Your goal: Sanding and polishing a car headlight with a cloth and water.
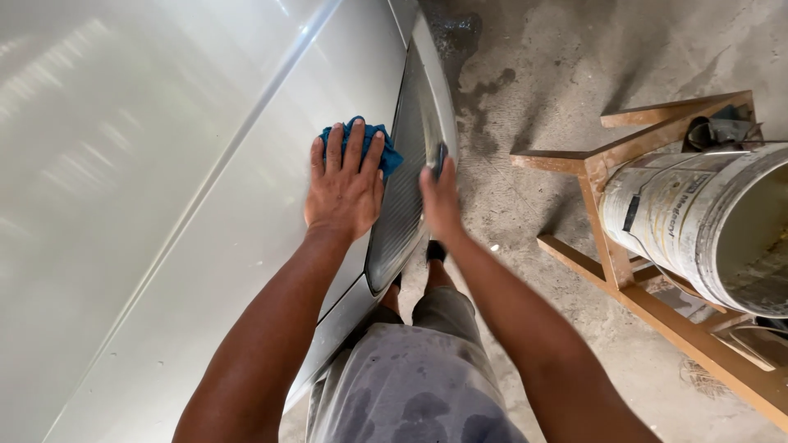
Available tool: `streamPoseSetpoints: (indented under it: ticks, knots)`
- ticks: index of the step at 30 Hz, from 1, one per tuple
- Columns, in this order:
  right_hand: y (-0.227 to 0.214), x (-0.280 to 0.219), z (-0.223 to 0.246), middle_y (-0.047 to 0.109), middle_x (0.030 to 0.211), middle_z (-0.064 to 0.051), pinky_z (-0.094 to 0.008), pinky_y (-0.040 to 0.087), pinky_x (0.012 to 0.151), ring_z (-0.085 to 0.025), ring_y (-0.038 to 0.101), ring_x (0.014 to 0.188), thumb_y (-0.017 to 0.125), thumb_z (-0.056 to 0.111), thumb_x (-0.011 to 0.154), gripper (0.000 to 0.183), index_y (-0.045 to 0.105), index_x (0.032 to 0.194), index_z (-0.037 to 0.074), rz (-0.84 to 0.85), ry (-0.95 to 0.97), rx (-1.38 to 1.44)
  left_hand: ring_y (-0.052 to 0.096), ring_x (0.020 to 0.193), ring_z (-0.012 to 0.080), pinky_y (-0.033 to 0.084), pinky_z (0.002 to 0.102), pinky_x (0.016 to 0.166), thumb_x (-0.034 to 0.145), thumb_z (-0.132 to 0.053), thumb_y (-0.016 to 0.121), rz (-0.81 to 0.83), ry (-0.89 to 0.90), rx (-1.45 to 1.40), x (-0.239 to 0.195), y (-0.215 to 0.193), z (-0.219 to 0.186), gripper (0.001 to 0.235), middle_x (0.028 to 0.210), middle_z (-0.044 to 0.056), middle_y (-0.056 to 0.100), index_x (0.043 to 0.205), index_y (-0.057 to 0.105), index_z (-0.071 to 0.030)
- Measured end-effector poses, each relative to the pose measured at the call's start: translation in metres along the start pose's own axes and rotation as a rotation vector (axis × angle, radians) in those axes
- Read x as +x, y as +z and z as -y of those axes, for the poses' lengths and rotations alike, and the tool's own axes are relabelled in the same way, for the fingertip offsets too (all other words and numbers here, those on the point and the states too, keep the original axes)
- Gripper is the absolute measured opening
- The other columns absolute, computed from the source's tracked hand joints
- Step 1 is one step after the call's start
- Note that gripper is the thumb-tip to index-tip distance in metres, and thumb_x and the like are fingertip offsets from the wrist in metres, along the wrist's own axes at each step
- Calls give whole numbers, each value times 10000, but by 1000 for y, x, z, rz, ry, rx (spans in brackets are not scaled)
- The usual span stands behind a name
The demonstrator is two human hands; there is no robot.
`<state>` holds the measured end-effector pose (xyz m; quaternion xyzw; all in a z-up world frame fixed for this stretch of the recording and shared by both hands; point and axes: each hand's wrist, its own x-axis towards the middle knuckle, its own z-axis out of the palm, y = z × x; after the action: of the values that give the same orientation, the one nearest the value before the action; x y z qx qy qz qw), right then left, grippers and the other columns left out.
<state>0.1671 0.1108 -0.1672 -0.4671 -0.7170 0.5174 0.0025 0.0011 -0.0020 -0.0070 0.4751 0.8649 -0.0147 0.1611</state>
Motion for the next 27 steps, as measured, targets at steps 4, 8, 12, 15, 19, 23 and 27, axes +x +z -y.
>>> streamPoseSetpoints:
  ticks: [4, 8, 12, 15, 19, 23, 27]
  knots:
    - [-9, 44, -3, 429, 1572, -277, -479, 356, 1188, -394, 451, 1458, 251, 773, 928, 1022, 245, 1603, 6, 182, 203, 338, 165, 1515, 367, 102, 561, 1215, 1009, -364, 400, 22, -5, 16, 1, -5, 0, 622, 1658, 110, 211, 1599, 291, -200]
    - [-4, -18, -11, 235, 1657, -233, -456, 292, 1203, -361, 307, 1511, 318, 721, 968, 982, 112, 1628, 25, 90, 150, 354, 179, 1519, 370, 108, 564, 1226, 1029, -360, 398, -8, 4, 10, -1, -1, 0, 608, 1663, 111, 222, 1606, 298, -197]
    - [1, -95, -25, 88, 1728, -255, -467, 190, 1260, -376, 146, 1592, 356, 672, 1064, 950, 16, 1648, 4, 98, -110, 313, 174, 1529, 368, 105, 563, 1235, 1035, -356, 401, -7, 1, 0, -2, -4, 0, 603, 1668, 107, 224, 1608, 300, -201]
    - [-3, -74, -5, 184, 1598, -347, -556, 265, 1171, -501, 221, 1459, 379, 660, 1020, 975, 9, 1666, 30, 143, 23, 403, 163, 1518, 369, 100, 565, 1221, 1026, -363, 394, 18, 0, 13, 0, -2, 0, 613, 1665, 110, 208, 1606, 283, -199]
    - [-3, 16, -10, 436, 1536, -362, -490, 429, 1162, -436, 491, 1432, 368, 697, 1007, 938, 308, 1580, -44, 134, 113, 511, 151, 1521, 362, 92, 558, 1224, 1026, -377, 382, 14, -5, 21, 0, 0, -1, 614, 1659, 100, 200, 1606, 270, -209]
    - [-4, 4, 38, 76, 1720, -251, -503, 183, 1266, -383, 142, 1590, 269, 731, 999, 948, 56, 1651, 76, 47, -48, 177, 141, 1524, 357, 78, 554, 1229, 1024, -387, 376, 28, -9, 12, 0, 0, 0, 619, 1664, 100, 190, 1608, 261, -218]
    - [3, -119, 79, -39, 1743, -257, -615, 59, 1299, -445, 21, 1624, 108, 704, 1037, 881, 29, 1680, 107, 98, -499, -273, 129, 1531, 367, 72, 556, 1228, 1031, -378, 384, 26, -12, -19, 1, 2, 1, 614, 1674, 108, 178, 1607, 263, -204]
